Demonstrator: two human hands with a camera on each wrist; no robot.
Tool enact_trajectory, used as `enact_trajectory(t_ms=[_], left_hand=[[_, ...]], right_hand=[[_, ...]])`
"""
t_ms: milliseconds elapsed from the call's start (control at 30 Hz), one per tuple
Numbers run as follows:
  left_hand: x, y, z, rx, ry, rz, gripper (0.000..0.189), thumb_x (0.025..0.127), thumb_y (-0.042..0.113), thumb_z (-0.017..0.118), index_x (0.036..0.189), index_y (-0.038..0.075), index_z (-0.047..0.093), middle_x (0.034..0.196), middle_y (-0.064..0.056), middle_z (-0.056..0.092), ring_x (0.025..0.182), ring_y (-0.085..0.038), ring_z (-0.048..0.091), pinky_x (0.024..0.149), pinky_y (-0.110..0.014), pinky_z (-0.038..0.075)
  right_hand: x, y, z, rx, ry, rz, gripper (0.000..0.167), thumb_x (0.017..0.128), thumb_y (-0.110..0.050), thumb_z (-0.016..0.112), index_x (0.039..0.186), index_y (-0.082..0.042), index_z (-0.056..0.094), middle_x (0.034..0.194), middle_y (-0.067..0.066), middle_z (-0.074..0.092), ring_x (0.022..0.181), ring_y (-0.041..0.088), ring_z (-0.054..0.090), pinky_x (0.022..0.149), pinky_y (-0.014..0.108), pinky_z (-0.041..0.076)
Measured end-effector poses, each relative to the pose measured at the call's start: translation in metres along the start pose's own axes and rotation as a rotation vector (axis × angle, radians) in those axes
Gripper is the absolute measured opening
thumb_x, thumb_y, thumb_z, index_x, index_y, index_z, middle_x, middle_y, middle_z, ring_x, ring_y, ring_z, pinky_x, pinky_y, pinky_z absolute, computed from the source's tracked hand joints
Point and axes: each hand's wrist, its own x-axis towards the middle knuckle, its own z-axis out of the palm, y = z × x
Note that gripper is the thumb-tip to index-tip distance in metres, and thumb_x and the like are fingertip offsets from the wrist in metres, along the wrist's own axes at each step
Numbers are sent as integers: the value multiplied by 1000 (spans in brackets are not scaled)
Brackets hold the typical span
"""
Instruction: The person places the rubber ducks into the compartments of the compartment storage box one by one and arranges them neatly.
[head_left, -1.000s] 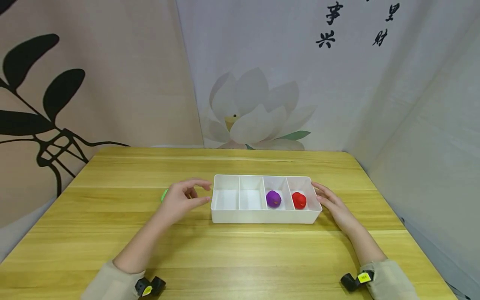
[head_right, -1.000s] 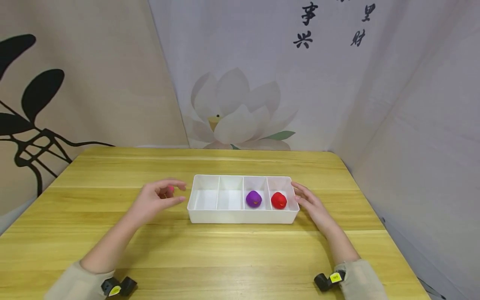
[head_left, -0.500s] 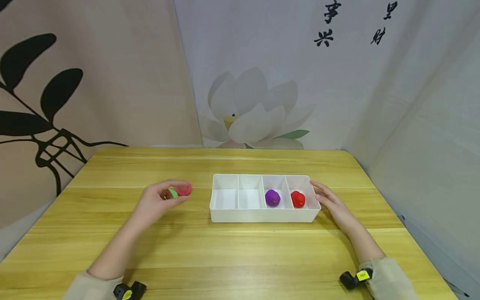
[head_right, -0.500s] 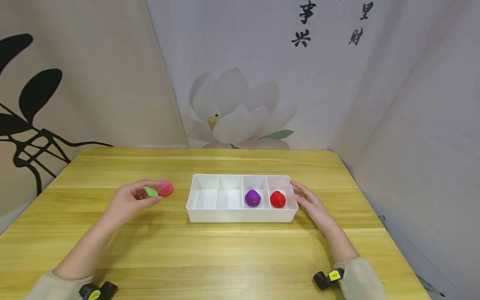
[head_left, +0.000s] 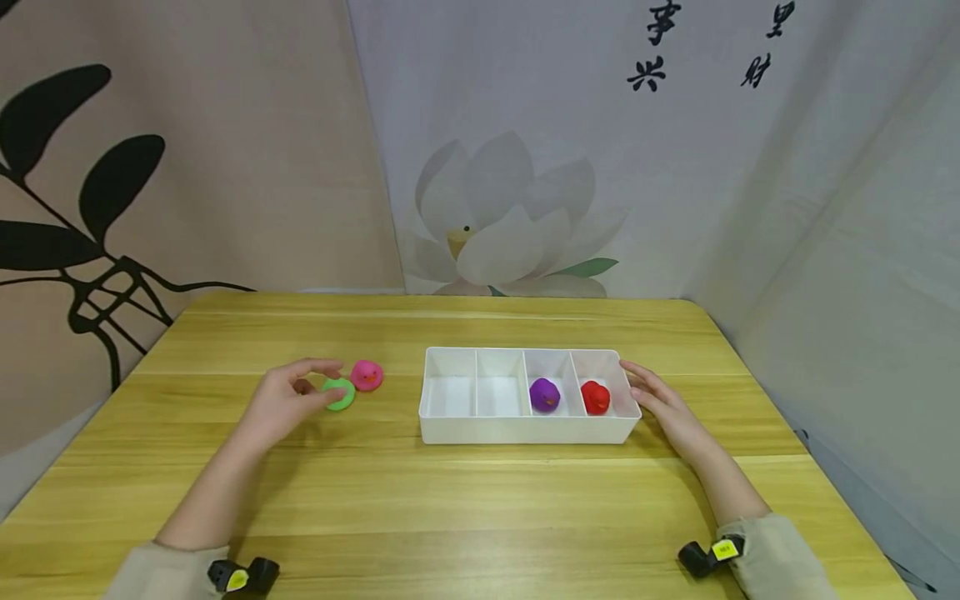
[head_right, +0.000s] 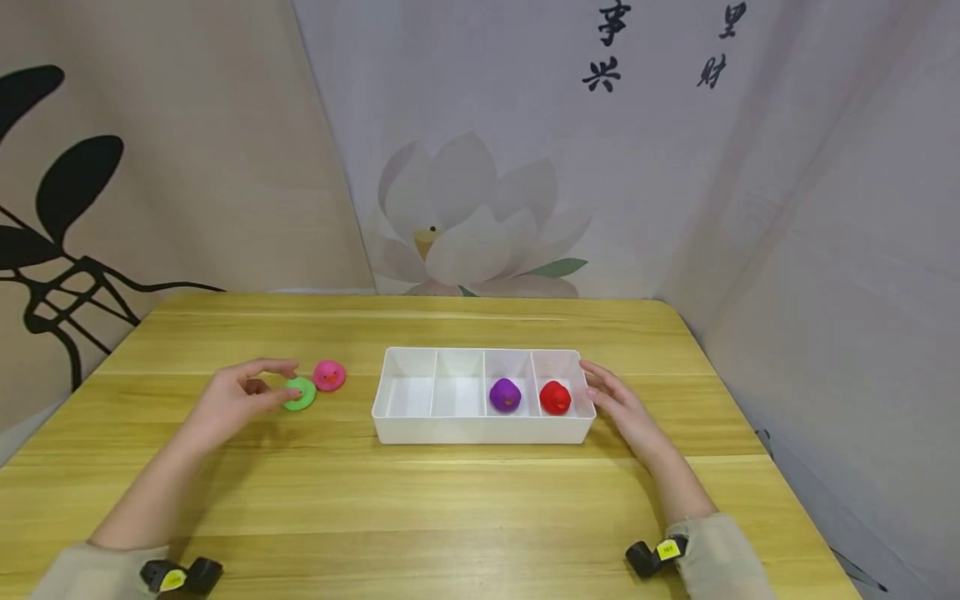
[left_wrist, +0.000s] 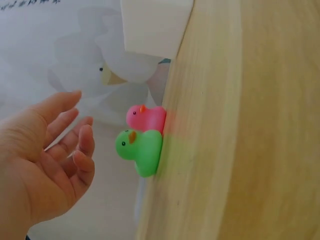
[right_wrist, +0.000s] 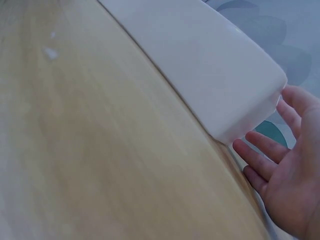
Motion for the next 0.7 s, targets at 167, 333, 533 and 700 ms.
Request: enact_trajectory(t_ms=[167,333,533,700], left_hand=[[2,-10,-3,17,-9,-27,47,86,28,74,124,4,62,116,-14,62,65,-15,49,48,-26,40],[4,-19,-3,33,-10,-45,47,86,27,74,125,5,61,117,-13,61,65,-15,49,48,-26,40],[5,-29,-2,27,0,-56,47,85,26,74,124,3,61,117,-15,61,64,-17,51,48,-26,42],[6,-38,-1,19,3,-62,46,86,25,74,123,2,61,119,-17,60,67,-23,55,50,-27,44]], right_hand=[[0,0,0,-7,-2,5,50,103,-25,44,149,-9,32,146,25,34,133,39,31,99,25,31],[0,0,0,-5,2,15,51,103,-27,44,149,-10,32,146,24,35,133,38,32,100,27,31],[0,-1,-1,-16,2,25,52,103,-28,44,149,-11,31,146,24,35,133,38,31,103,40,27],[0,0,0,-9,6,21,51,103,-26,44,149,-10,31,146,23,35,133,37,31,101,32,28]])
